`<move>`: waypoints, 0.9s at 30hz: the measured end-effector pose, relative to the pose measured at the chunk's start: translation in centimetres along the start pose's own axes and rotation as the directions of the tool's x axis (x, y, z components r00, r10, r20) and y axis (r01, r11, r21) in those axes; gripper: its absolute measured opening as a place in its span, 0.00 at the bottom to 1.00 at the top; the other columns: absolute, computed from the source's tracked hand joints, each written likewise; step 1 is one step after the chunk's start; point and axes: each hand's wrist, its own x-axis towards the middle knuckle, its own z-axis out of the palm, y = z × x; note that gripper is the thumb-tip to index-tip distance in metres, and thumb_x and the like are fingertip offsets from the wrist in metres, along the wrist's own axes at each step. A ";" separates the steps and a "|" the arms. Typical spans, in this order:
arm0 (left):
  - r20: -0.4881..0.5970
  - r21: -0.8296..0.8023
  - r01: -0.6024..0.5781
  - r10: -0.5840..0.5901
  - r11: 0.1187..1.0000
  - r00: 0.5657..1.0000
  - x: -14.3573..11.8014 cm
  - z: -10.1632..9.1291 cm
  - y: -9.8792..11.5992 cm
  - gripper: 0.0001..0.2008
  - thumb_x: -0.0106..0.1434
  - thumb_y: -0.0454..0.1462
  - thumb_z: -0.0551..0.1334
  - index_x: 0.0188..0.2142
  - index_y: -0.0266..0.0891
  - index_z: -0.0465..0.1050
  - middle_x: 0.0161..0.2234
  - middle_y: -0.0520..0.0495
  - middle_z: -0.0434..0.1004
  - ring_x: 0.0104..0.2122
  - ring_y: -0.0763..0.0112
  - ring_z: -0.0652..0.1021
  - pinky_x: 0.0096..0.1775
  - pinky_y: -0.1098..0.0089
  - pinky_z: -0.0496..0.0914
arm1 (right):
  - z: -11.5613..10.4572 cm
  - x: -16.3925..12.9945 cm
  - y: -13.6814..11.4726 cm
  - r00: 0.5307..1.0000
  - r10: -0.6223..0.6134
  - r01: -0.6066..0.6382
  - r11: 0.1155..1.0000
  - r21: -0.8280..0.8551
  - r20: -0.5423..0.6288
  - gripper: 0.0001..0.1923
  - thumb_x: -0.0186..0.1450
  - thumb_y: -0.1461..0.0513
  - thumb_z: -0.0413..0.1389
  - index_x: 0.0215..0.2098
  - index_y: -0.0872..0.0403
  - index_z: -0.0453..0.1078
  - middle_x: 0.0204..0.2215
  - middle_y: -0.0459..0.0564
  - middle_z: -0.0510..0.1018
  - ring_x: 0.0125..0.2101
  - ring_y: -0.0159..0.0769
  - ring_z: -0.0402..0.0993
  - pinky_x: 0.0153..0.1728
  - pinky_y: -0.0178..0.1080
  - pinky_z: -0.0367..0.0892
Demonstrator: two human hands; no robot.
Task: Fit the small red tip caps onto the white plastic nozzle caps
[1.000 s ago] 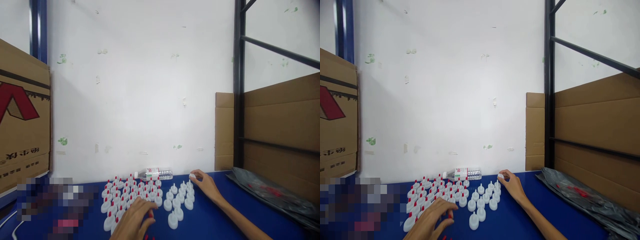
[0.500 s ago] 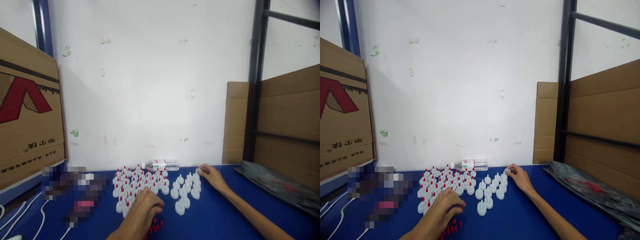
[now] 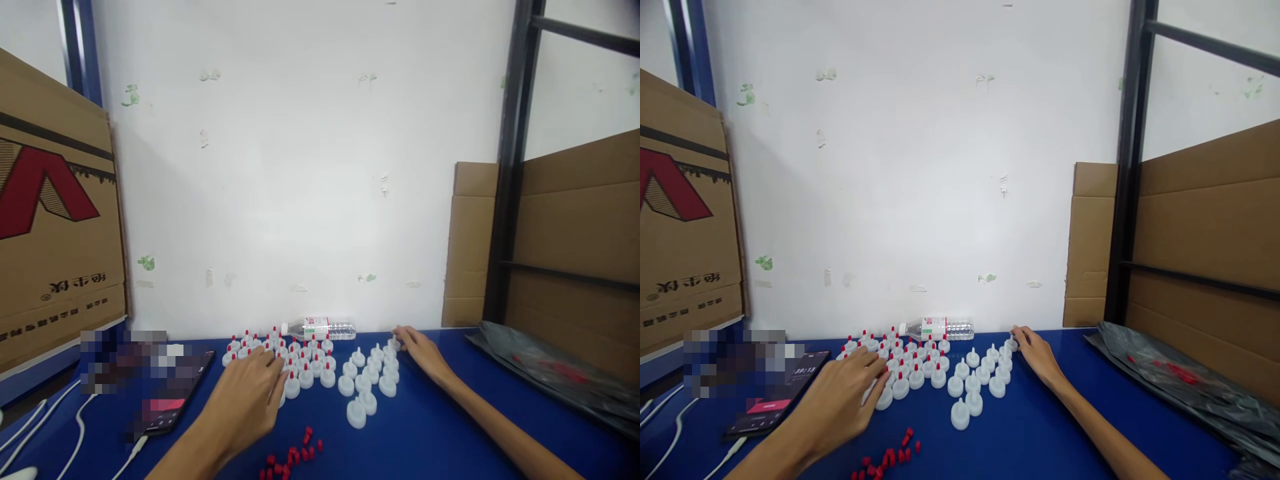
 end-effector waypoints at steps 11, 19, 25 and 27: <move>0.290 0.167 0.096 -0.142 0.981 0.946 -1.3 0.4 -0.5 0.17 0.63 0.29 0.52 0.35 0.32 0.81 0.33 0.30 0.82 0.35 0.45 0.83 0.37 0.56 0.72 | 0.3 -0.7 -0.7 0.983 -0.068 0.048 0.991 0.121 0.170 0.31 0.70 0.40 0.41 0.54 0.49 0.73 0.47 0.52 0.83 0.51 0.49 0.78 0.56 0.51 0.67; 0.179 0.047 0.014 -0.022 0.999 0.984 -1.0 0.0 0.1 0.20 0.70 0.33 0.47 0.34 0.36 0.78 0.34 0.35 0.81 0.34 0.49 0.82 0.35 0.58 0.69 | 0.1 -1.2 -1.8 0.969 -0.078 0.037 0.984 0.177 0.234 0.36 0.70 0.37 0.38 0.63 0.48 0.65 0.54 0.55 0.79 0.61 0.49 0.69 0.62 0.55 0.58; 0.055 -0.056 -0.100 0.103 0.993 0.993 -0.8 0.0 1.0 0.15 0.74 0.36 0.48 0.38 0.40 0.72 0.36 0.44 0.78 0.31 0.57 0.80 0.32 0.65 0.65 | 0.1 -1.3 -2.4 0.969 -0.085 0.049 0.987 0.155 0.232 0.37 0.69 0.36 0.38 0.59 0.48 0.70 0.46 0.53 0.83 0.58 0.52 0.72 0.61 0.58 0.59; 0.025 -0.085 -0.115 0.118 0.990 0.993 -0.8 0.4 0.9 0.12 0.75 0.36 0.49 0.40 0.42 0.71 0.38 0.46 0.78 0.32 0.59 0.80 0.32 0.67 0.64 | -0.2 -1.1 -2.8 0.979 -0.101 0.076 0.986 0.149 0.174 0.34 0.69 0.38 0.39 0.56 0.48 0.71 0.45 0.52 0.83 0.55 0.52 0.73 0.60 0.57 0.60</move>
